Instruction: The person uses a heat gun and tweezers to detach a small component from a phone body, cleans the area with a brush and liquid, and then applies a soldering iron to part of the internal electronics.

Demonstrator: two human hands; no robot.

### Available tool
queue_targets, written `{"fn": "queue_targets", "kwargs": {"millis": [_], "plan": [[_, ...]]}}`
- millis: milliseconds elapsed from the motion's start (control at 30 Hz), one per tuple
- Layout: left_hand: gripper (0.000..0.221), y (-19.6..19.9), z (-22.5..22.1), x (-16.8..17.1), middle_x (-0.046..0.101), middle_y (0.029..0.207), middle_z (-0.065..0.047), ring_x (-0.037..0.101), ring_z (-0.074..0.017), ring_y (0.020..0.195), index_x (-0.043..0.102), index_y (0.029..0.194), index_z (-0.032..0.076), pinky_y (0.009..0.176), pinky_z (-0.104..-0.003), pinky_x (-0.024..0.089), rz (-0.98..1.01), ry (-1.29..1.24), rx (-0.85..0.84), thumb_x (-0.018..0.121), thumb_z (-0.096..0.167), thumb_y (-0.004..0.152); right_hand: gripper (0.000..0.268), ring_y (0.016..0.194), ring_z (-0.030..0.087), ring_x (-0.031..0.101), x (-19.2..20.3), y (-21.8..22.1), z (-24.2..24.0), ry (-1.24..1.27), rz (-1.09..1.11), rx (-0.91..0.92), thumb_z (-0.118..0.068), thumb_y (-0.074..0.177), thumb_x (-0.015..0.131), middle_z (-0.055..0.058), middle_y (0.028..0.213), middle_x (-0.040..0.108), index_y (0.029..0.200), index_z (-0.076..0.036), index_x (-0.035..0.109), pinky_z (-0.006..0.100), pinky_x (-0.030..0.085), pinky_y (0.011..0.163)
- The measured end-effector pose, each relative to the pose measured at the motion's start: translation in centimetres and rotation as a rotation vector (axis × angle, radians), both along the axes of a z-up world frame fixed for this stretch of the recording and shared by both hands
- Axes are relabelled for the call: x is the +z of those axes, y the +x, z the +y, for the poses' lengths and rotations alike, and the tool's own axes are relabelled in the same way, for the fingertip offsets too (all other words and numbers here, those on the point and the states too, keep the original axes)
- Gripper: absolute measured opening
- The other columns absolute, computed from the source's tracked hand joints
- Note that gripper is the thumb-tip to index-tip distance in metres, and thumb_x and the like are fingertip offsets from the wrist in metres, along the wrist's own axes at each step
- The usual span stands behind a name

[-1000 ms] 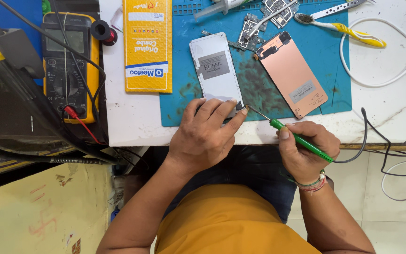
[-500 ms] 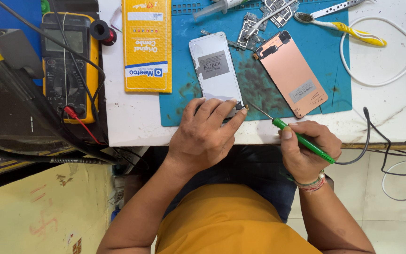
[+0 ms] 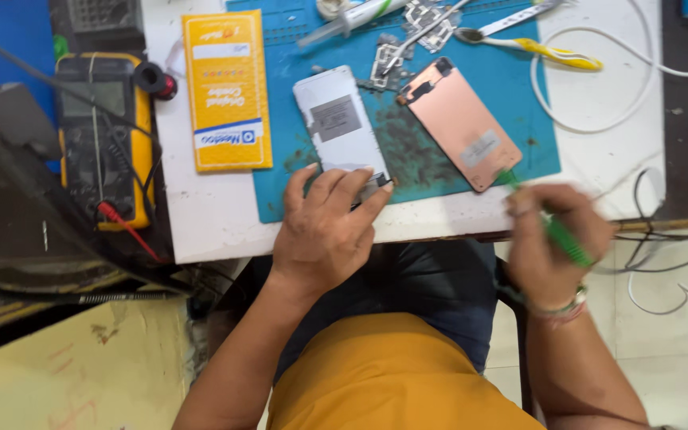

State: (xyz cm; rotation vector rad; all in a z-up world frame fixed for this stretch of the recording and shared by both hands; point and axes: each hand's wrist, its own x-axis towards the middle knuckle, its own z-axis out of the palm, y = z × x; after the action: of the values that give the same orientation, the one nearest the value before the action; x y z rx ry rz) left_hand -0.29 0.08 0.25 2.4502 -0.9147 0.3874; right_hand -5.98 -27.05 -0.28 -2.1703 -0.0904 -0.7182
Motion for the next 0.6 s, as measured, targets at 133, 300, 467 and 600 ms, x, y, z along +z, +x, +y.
{"fn": "queue_targets", "kwargs": {"millis": [133,300,467,600], "plan": [[0.04,0.0,0.0,0.1,0.066,0.127,-0.007,0.058,-0.0242,0.121,0.073,0.124,0.014,0.114,-0.051,0.032,-0.002,0.008,0.007,0.069,0.018,0.085,0.015,0.075,0.017,0.065,-1.6,4.1,-8.4,0.034,-0.039,-0.312,-0.012,0.116,0.067,0.009,0.093,0.066,0.112,0.0,0.06,0.026,0.053,0.069],[0.035,-0.1,-0.2,-0.2,0.068,0.125,-0.007,0.059,-0.0239,0.119,0.074,0.122,0.013,0.115,-0.05,0.033,-0.036,-0.009,0.025,0.07,0.02,0.088,0.014,0.079,0.018,0.065,-2.4,11.5,-16.6,-0.237,0.212,-0.393,-0.013,0.114,0.068,0.009,0.096,0.066,0.113,0.0,0.061,0.028,0.053,0.072],[0.034,0.0,-0.2,-0.4,0.068,0.124,-0.007,0.06,-0.0235,0.118,0.075,0.12,0.013,0.115,-0.048,0.034,-0.056,-0.015,0.036,0.07,0.019,0.087,0.015,0.082,0.019,0.065,-2.1,13.7,-16.8,-0.406,0.374,-0.352,-0.013,0.112,0.069,0.01,0.1,0.066,0.114,-0.001,0.062,0.029,0.052,0.075],[0.033,0.0,-0.4,-0.4,0.069,0.123,-0.006,0.06,-0.0221,0.117,0.076,0.119,0.014,0.114,-0.046,0.034,-0.055,-0.003,0.046,0.071,0.018,0.087,0.016,0.085,0.019,0.065,-2.0,14.5,-17.0,-0.483,0.419,-0.318,-0.014,0.11,0.07,0.01,0.103,0.067,0.115,-0.001,0.062,0.03,0.052,0.077]]}}
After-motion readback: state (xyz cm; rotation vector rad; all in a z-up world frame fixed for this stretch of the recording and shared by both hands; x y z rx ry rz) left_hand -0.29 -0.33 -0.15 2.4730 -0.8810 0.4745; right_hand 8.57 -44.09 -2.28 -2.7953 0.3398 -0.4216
